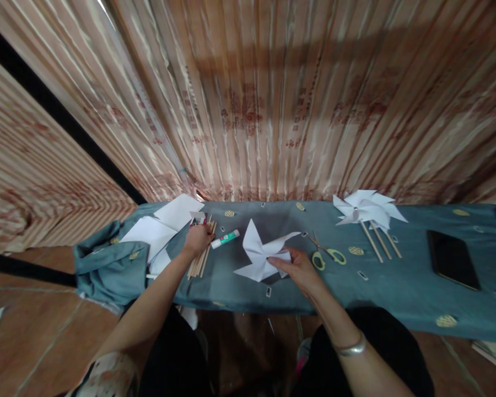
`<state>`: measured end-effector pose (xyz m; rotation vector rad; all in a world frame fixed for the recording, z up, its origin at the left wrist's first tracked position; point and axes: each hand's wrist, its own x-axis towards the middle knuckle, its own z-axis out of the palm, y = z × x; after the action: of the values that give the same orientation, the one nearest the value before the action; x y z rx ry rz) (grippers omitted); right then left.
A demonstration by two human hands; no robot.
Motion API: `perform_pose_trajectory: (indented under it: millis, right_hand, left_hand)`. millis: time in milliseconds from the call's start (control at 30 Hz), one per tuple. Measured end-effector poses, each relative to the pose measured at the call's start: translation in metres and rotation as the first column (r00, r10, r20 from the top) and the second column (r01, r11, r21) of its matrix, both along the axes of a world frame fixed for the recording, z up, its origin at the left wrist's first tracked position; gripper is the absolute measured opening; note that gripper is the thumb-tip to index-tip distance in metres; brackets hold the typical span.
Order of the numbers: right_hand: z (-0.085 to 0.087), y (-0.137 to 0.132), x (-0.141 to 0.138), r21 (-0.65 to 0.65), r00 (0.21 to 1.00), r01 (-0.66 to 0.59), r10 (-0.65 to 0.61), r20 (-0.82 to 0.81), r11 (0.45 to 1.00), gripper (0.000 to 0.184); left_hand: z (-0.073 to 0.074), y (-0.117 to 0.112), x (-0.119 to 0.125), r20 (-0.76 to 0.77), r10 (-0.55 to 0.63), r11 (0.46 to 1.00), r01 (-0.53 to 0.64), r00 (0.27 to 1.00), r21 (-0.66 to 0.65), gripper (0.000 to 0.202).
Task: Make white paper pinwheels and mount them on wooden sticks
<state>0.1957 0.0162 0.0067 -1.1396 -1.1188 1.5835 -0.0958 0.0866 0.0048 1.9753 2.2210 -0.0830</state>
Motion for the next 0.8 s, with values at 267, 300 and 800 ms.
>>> perform_pose_trajectory:
  millis: [267,300,800]
  right_hand:
    - [-0.005,0.002,-0.003,0.029,0.999,-0.040,0.040,0.009,0.999,0.031]
    - [-0.004,0.002,-0.004,0.029,0.999,-0.048,0.048,0.008,0.998,0.031]
    - [-0.005,0.003,-0.006,0.054,0.999,-0.031,0.029,0.042,0.998,0.031]
  left_hand:
    - [0.003,0.001,0.006,-0.071,-0.038,0.999,0.036,0.997,-0.028,0.029]
    - [0.003,0.001,0.006,-0.072,-0.038,0.999,0.036,0.997,-0.027,0.029]
    - [0.013,-0.005,-0.008,0.267,0.019,0.965,-0.088,0.963,0.247,0.022]
